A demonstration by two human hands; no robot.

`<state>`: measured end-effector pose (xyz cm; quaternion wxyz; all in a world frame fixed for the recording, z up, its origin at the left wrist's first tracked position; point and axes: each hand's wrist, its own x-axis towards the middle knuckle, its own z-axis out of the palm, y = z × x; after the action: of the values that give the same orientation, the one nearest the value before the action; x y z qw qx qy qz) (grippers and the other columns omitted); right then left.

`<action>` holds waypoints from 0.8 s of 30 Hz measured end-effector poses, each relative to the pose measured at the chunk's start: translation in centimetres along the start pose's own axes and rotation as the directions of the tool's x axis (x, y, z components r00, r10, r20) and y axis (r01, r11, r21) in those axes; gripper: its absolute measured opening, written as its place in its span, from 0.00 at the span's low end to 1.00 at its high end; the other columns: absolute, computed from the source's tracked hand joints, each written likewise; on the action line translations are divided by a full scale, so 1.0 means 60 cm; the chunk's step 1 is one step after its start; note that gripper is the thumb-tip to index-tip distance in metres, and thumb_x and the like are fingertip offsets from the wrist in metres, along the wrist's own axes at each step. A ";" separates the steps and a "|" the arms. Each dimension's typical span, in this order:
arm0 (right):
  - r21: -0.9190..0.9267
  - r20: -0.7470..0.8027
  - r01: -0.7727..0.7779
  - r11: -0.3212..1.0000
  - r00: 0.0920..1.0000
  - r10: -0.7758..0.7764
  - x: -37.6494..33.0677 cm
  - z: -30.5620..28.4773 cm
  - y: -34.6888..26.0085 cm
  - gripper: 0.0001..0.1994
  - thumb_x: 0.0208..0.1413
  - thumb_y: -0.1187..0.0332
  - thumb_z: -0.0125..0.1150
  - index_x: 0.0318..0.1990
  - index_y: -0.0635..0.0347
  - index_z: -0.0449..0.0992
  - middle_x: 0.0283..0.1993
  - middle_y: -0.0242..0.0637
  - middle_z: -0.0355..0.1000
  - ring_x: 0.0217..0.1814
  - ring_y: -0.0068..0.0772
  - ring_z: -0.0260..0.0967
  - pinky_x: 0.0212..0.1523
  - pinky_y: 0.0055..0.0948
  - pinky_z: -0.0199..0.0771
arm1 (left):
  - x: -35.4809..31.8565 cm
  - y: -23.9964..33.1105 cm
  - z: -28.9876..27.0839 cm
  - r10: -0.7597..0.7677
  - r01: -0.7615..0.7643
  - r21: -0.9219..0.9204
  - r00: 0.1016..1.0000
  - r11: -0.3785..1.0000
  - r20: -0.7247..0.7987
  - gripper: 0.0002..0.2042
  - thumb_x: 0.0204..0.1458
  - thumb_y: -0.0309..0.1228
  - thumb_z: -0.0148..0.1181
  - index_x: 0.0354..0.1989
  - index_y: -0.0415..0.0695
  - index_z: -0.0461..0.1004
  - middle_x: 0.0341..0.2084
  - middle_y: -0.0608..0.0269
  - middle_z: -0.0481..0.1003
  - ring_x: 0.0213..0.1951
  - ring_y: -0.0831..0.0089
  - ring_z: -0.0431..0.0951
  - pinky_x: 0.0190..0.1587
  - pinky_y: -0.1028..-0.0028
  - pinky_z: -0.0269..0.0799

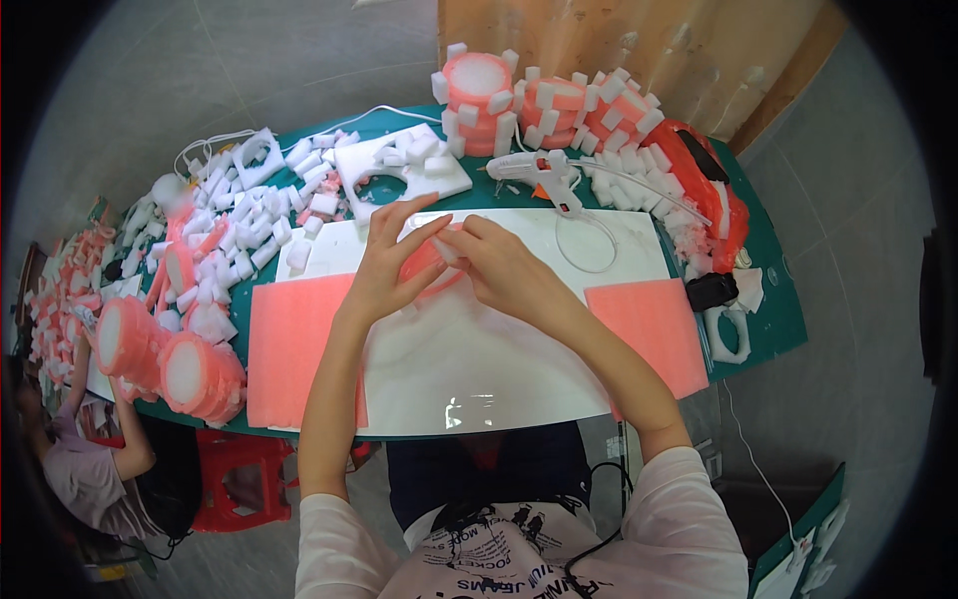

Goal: Assembling and gluing together various foam components to create a product.

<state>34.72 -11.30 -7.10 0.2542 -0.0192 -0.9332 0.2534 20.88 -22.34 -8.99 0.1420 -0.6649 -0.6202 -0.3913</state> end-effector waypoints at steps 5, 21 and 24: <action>-0.008 0.002 0.004 1.000 1.000 -0.004 0.005 -0.005 -0.002 0.13 0.42 0.80 0.54 0.39 0.64 0.68 0.32 0.43 0.62 0.35 0.42 0.63 0.33 0.33 0.63 | -0.015 -0.012 0.002 0.040 -0.039 -0.059 0.999 0.998 0.019 0.23 0.38 0.28 0.60 0.48 0.46 0.68 0.48 0.67 0.67 0.50 0.62 0.61 0.53 0.67 0.54; -0.114 -0.235 -0.228 0.967 0.952 0.196 -0.050 0.004 0.155 0.11 0.47 0.75 0.47 0.40 0.63 0.70 0.44 0.41 0.69 0.38 0.41 0.69 0.38 0.32 0.68 | -0.008 -0.009 -0.003 0.090 -0.091 -0.108 0.996 0.990 -0.010 0.18 0.35 0.25 0.59 0.40 0.49 0.73 0.46 0.68 0.69 0.46 0.66 0.66 0.48 0.69 0.60; -0.370 -0.053 -0.349 0.861 0.933 0.355 -0.046 0.020 0.180 0.16 0.47 0.75 0.44 0.46 0.60 0.68 0.54 0.41 0.61 0.43 0.43 0.68 0.42 0.38 0.67 | -0.014 -0.016 -0.004 0.092 -0.094 -0.082 0.995 0.992 -0.025 0.18 0.35 0.25 0.59 0.40 0.49 0.73 0.46 0.68 0.69 0.45 0.66 0.66 0.48 0.69 0.60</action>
<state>35.54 -2.90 -14.47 0.1875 -0.2350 -0.9469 0.1135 20.00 -22.93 -9.73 0.1387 -0.6943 -0.5702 -0.4167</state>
